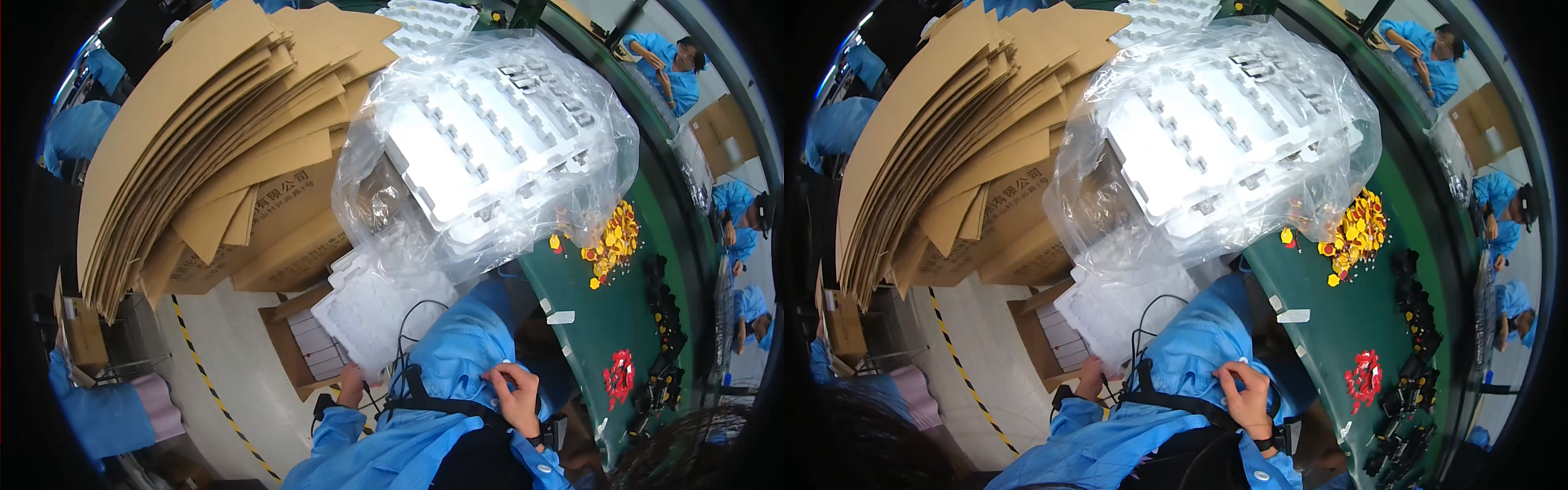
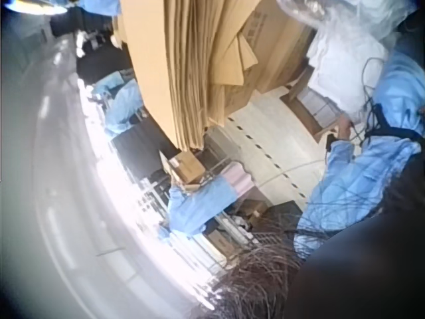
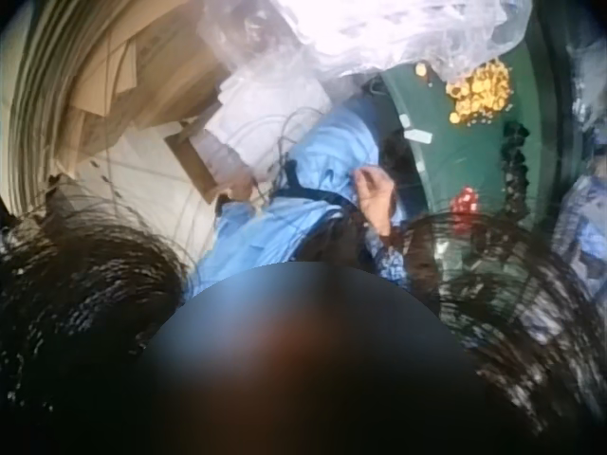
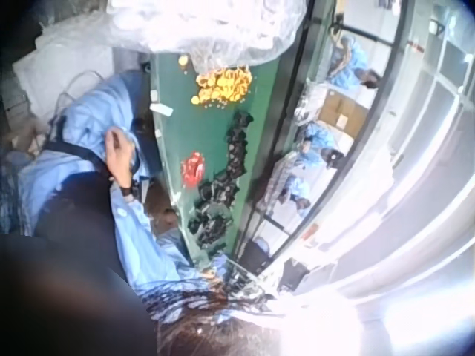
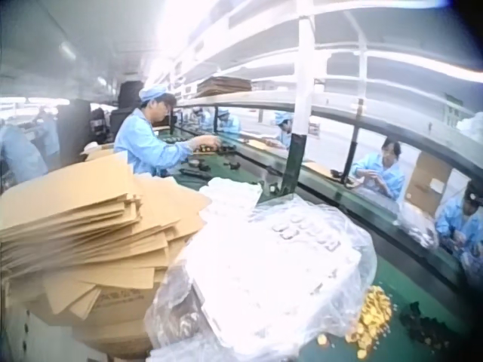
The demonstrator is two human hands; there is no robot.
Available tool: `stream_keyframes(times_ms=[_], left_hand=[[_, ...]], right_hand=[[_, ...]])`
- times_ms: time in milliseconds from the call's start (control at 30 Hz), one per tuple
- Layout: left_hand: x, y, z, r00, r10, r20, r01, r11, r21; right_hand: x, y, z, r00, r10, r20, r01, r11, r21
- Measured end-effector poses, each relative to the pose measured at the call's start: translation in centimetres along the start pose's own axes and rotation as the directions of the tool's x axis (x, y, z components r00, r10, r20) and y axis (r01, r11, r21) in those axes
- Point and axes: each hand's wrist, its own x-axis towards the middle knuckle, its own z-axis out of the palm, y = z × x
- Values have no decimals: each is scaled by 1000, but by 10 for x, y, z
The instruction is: The person is at a factory assembly line, taking small yellow and black components and assembling them onto a larger black electronic housing/frame.
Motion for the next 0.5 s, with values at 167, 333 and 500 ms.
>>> stream_keyframes(times_ms=[167, 333, 500], left_hand=[[73, -17, 35, 979, 89, -182, -89, 996, 8], [18, 72, 100, 916, 320, -240, -220, 905, 365], [57, 64, 17, 567, 764, -307, -496, 615, 613]], right_hand=[[1, 3, 3, 1000, -16, 15, 16, 1000, 0], [1, 14, -4, 999, 34, -42, -34, 999, -1], [-1, 16, 5, 997, 69, -46, -69, 998, 8]])
